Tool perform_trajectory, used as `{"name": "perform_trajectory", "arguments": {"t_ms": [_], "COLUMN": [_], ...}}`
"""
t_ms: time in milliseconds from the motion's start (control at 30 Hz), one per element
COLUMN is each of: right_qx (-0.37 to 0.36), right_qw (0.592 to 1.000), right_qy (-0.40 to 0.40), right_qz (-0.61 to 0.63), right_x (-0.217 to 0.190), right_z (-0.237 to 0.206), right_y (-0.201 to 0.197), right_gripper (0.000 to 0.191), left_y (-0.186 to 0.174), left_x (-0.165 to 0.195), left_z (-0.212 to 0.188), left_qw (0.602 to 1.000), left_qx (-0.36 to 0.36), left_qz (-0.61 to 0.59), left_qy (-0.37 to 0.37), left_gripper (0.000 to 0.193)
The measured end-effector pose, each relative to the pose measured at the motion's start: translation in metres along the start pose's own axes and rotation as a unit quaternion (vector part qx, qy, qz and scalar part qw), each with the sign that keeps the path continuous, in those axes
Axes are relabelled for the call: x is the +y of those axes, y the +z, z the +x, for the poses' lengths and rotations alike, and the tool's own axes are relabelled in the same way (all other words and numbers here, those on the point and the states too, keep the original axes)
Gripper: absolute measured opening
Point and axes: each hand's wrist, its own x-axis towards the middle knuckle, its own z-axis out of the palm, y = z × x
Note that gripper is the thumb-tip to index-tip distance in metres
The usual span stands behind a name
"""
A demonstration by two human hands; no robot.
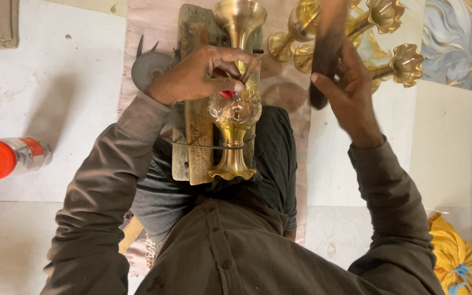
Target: The person sits on the floor with a brass vase clamped to a wooden block on their lap and hammers a small punch against the vase's embossed surface using a wooden mallet, repositioning the punch repeatedly to work the decorative pattern, with finished brass vases visible nearby.
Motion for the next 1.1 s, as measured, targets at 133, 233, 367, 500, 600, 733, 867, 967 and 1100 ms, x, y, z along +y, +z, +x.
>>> {"name": "perform_trajectory", "arguments": {"t_ms": [133, 233, 367, 500, 600, 733, 867, 967, 1100], "right_qx": [0.020, 0.041, 0.026, 0.024, -0.020, 0.048, -0.008, 0.050, -0.020], "right_qw": [0.982, 0.998, 0.949, 0.999, 0.962, 0.998, 0.955, 0.988, 0.973], "right_qy": [-0.064, 0.056, -0.094, -0.003, -0.080, 0.032, -0.103, 0.038, -0.056], "right_qz": [-0.174, 0.002, -0.299, 0.034, -0.261, 0.018, -0.277, 0.139, -0.221], "right_x": [0.005, 0.007, 0.002, -0.003, -0.002, 0.002, -0.002, -0.008, -0.016], "right_z": [0.002, -0.001, -0.005, -0.005, -0.004, -0.007, -0.008, -0.007, -0.008], "right_y": [-0.005, -0.004, -0.001, -0.004, -0.005, -0.001, 0.000, 0.000, -0.003], "right_gripper": [0.056, 0.052, 0.063, 0.058, 0.065, 0.053, 0.062, 0.047, 0.062], "left_y": [-0.001, -0.002, -0.002, -0.001, -0.002, -0.002, -0.001, -0.002, -0.002], "left_x": [-0.001, -0.001, 0.000, 0.002, 0.003, 0.002, -0.004, -0.009, -0.012], "left_z": [0.002, 0.003, 0.001, 0.000, 0.000, -0.002, -0.006, -0.008, -0.008], "left_qw": [1.000, 0.999, 1.000, 1.000, 0.999, 0.999, 0.999, 1.000, 0.998], "left_qx": [-0.002, -0.003, -0.008, -0.010, -0.020, -0.008, -0.018, -0.015, -0.023], "left_qz": [0.025, 0.013, 0.016, 0.015, 0.040, 0.000, 0.014, 0.013, 0.040], "left_qy": [-0.011, -0.033, -0.021, -0.016, -0.014, -0.054, -0.032, -0.016, -0.041], "left_gripper": [0.054, 0.056, 0.056, 0.053, 0.053, 0.050, 0.051, 0.050, 0.046]}}
